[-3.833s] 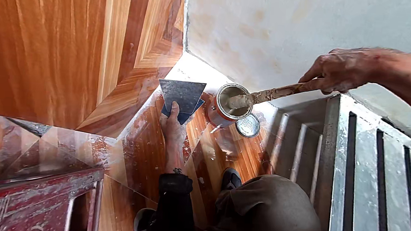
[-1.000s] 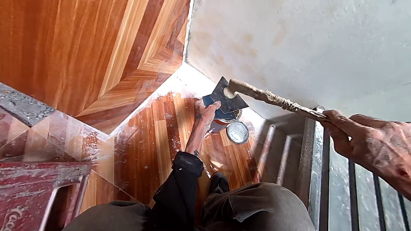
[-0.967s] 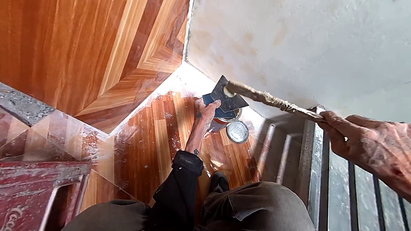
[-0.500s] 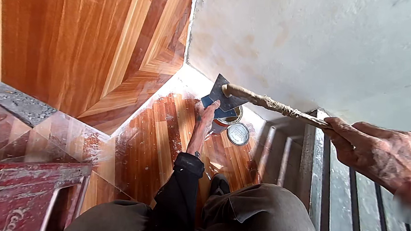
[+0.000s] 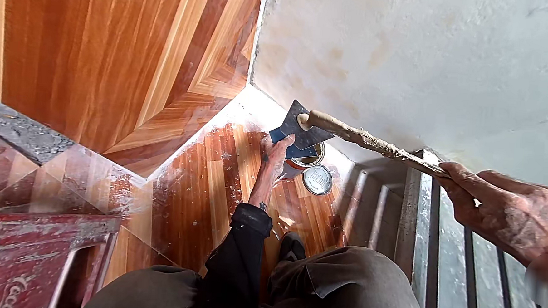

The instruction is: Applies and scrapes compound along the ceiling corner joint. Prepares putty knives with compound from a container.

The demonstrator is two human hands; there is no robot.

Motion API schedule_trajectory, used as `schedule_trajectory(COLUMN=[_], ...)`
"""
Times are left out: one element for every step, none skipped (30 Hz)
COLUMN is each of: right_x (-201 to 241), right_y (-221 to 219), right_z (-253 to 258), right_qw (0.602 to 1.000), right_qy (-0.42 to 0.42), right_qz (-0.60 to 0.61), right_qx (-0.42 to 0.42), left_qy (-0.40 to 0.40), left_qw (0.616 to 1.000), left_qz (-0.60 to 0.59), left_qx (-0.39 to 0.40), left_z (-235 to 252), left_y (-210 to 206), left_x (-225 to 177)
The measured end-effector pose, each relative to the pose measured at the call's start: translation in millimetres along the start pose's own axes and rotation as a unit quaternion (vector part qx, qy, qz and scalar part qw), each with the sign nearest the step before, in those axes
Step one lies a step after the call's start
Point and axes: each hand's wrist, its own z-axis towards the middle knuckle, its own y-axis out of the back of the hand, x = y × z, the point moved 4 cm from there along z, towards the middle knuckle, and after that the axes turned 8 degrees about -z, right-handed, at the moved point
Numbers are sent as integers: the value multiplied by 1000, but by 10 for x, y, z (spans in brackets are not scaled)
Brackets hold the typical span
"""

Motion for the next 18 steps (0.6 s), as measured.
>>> schedule_trajectory(right_x=[-1,-2,-7,-12,-23,-37,-55,-75,-93,-109,-122,-134,-150,-159,-166,-174,-177,-177], right_y=[-4,-3,-2,0,1,5,10,15,26,38,56,75,93,117,146,174,198,211], right_z=[-1,0,1,2,-1,-7,-14,-22,-31,-40,-45,-46,-48,-48,-49,-49,-49,-50], right_qw=[1000,1000,1000,1000,1000,1000,1000,1000,1000,1000,999,999,999,999,999,998,998,998], right_qy=[1,2,2,2,0,-4,-8,-13,-18,-22,-26,-31,-34,-35,-38,-40,-40,-40], right_qz=[-2,-4,-3,0,1,1,1,2,3,1,-3,-8,-13,-14,-12,-10,-9,-10], right_qx=[0,-1,-3,-4,-2,3,8,13,19,23,26,29,32,34,35,39,45,51], left_qy=[3,6,8,11,15,17,18,18,16,18,20,22,23,24,27,28,26,21], left_qw=[1000,1000,1000,1000,1000,1000,999,999,999,999,999,999,999,999,999,999,1000,1000], left_qz=[-3,-7,-11,-14,-17,-21,-25,-29,-31,-30,-27,-25,-22,-19,-16,-15,-12,-11], left_qx=[1,-1,-2,-4,-7,-7,-8,-9,-9,-7,-7,-8,-10,-10,-8,-5,-4,-7], left_z=[3,-3,-15,-31,-34,-35,-37,-37,-17,11,31,46,58,61,61,63,67,73], left_y=[4,2,-5,-16,-17,-16,-15,-14,-1,14,21,27,34,43,55,68,83,100], left_x=[11,12,5,-7,-8,-6,-4,-1,20,48,69,87,106,116,124,135,144,156])
